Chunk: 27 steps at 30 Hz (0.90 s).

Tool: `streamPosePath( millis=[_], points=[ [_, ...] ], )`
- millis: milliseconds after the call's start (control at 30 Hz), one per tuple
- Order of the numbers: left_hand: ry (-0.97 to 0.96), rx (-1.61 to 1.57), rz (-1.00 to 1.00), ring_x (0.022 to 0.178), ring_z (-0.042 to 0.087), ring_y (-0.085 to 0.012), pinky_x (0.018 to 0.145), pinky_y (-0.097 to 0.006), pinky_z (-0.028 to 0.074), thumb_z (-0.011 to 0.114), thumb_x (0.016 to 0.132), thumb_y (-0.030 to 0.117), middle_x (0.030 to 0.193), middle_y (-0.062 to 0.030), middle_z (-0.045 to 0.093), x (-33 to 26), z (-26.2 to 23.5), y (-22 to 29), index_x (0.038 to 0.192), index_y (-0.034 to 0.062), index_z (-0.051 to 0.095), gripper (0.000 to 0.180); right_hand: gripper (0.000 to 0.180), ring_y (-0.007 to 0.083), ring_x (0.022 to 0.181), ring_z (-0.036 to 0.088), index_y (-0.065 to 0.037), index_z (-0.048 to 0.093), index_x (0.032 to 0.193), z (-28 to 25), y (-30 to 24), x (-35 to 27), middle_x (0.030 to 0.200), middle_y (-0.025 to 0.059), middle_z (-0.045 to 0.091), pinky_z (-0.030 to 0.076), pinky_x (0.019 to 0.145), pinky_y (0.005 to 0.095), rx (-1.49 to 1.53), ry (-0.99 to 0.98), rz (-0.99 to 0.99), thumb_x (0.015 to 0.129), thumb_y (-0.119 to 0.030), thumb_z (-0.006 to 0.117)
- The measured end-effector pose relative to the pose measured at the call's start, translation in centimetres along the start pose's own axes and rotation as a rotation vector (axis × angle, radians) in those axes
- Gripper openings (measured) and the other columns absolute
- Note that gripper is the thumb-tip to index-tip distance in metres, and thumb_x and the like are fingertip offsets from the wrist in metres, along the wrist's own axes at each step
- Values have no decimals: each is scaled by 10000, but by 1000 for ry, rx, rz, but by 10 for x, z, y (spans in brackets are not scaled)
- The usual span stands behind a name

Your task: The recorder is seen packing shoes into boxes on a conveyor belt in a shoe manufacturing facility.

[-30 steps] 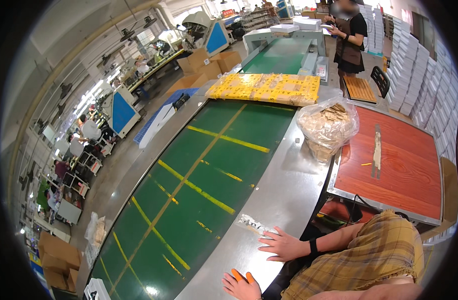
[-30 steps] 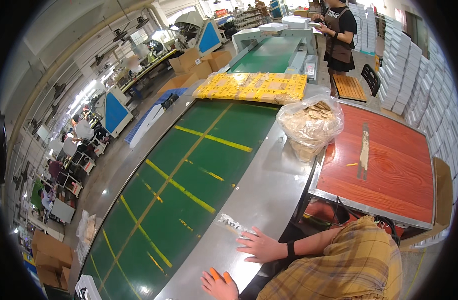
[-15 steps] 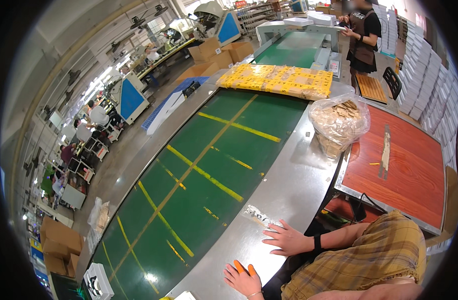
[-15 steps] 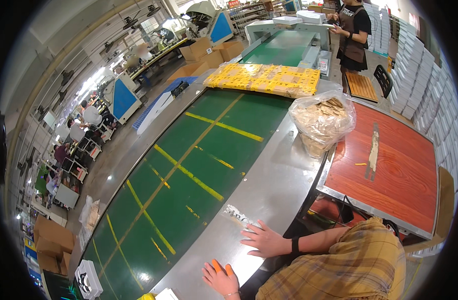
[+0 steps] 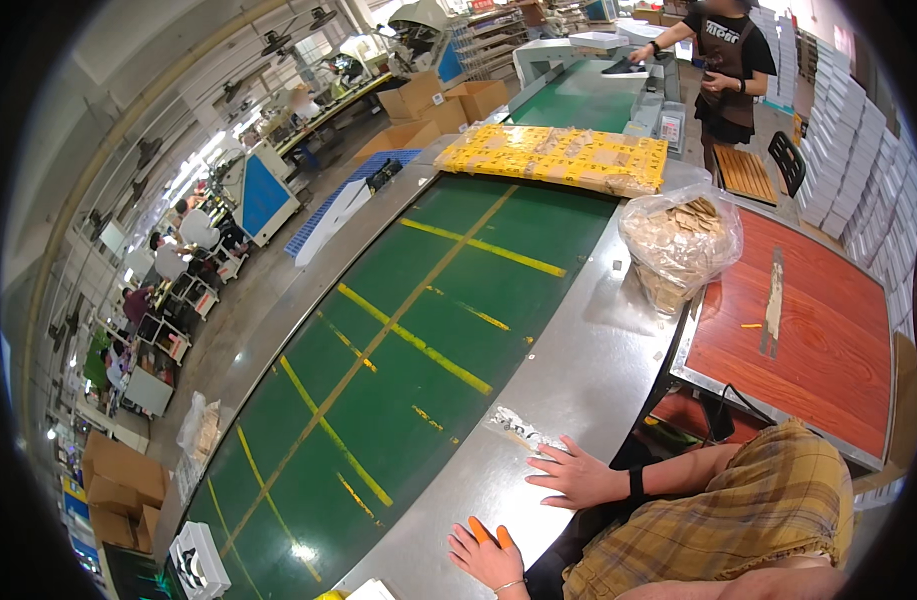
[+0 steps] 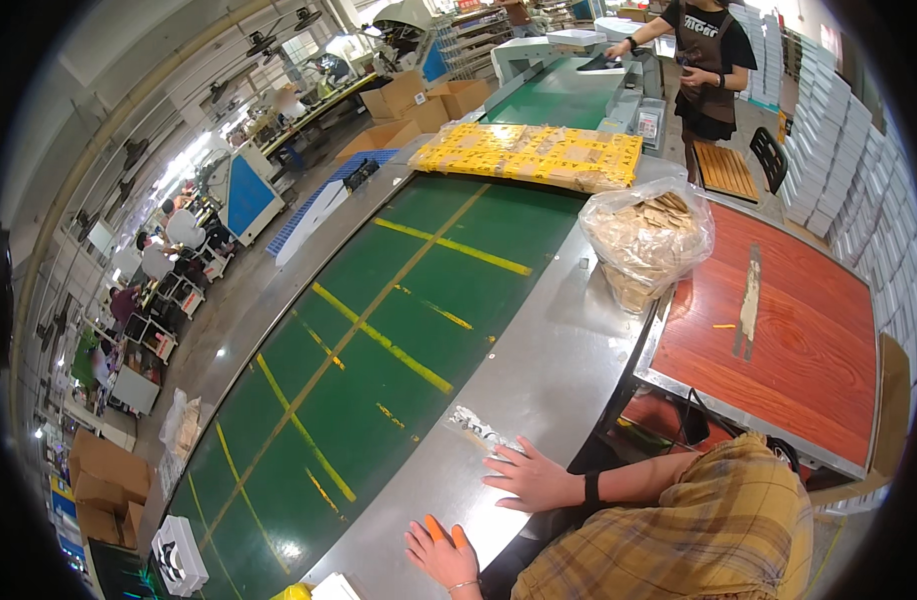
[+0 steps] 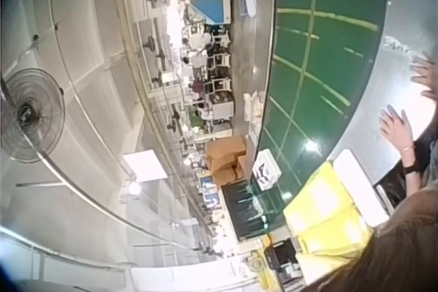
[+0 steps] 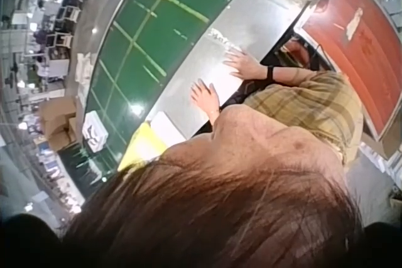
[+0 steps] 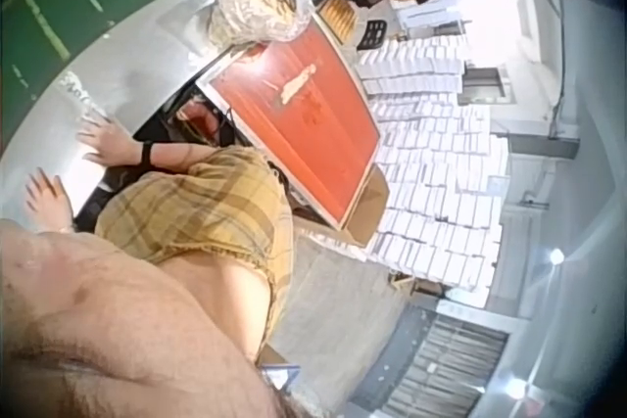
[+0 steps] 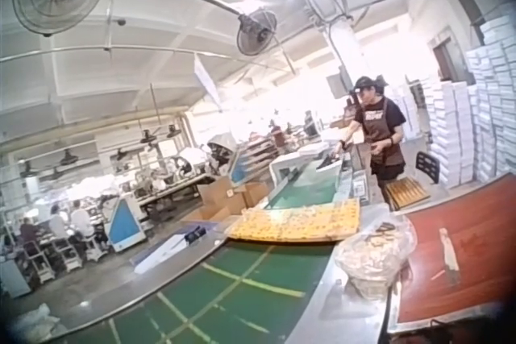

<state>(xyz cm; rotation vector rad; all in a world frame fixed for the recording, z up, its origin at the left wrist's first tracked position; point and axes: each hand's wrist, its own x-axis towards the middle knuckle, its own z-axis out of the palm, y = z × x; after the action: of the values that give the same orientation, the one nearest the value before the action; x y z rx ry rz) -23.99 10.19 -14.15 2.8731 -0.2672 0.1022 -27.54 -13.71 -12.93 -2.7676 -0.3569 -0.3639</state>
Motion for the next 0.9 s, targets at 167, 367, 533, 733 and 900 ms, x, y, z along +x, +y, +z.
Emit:
streamPosePath(
  millis=[167, 367, 533, 733, 900],
  points=[
    [1, 8, 5, 1406, 290, -420, 1166, -538, 160, 603, 871, 321, 1509, -225, 363, -1, 0, -3, 1330, 32, 564, 544, 456, 318, 1333, 404, -148, 606, 1256, 2, -2, -1, 1384, 115, 505, 285, 1075, 581, 17, 11, 6, 919, -454, 587],
    [7, 8, 7, 1405, 288, -423, 1165, -540, 160, 604, 869, 318, 1512, -228, 359, -3, -1, -9, 1324, 30, 569, 540, 455, 318, 1333, 403, -147, 607, 1253, 2, -8, 1, 1383, 116, 507, 291, 1070, 580, 14, 8, 1, 915, -451, 595],
    [8, 2, 4, 1408, 283, -424, 1166, -539, 155, 605, 868, 318, 1514, -230, 354, -4, -2, -12, 1320, 26, 571, 539, 455, 317, 1335, 401, -147, 610, 1250, 4, -11, 1, 1381, 116, 508, 294, 1066, 579, 20, 12, 2, 913, -452, 595],
    [-16, 7, -5, 1411, 279, -424, 1170, -534, 153, 605, 868, 317, 1516, -231, 351, -4, -6, -12, 1337, 25, 554, 554, 459, 315, 1335, 398, -143, 612, 1249, 4, -13, 2, 1378, 114, 510, 299, 1062, 573, 12, 8, -1, 915, -458, 588],
    [-13, 17, -8, 1410, 282, -424, 1170, -533, 155, 602, 869, 321, 1514, -230, 355, -5, -6, -15, 1339, 26, 551, 557, 458, 311, 1324, 403, -143, 611, 1250, 4, -16, 3, 1378, 112, 509, 300, 1059, 569, 5, 9, -5, 918, -458, 584]
  ],
)
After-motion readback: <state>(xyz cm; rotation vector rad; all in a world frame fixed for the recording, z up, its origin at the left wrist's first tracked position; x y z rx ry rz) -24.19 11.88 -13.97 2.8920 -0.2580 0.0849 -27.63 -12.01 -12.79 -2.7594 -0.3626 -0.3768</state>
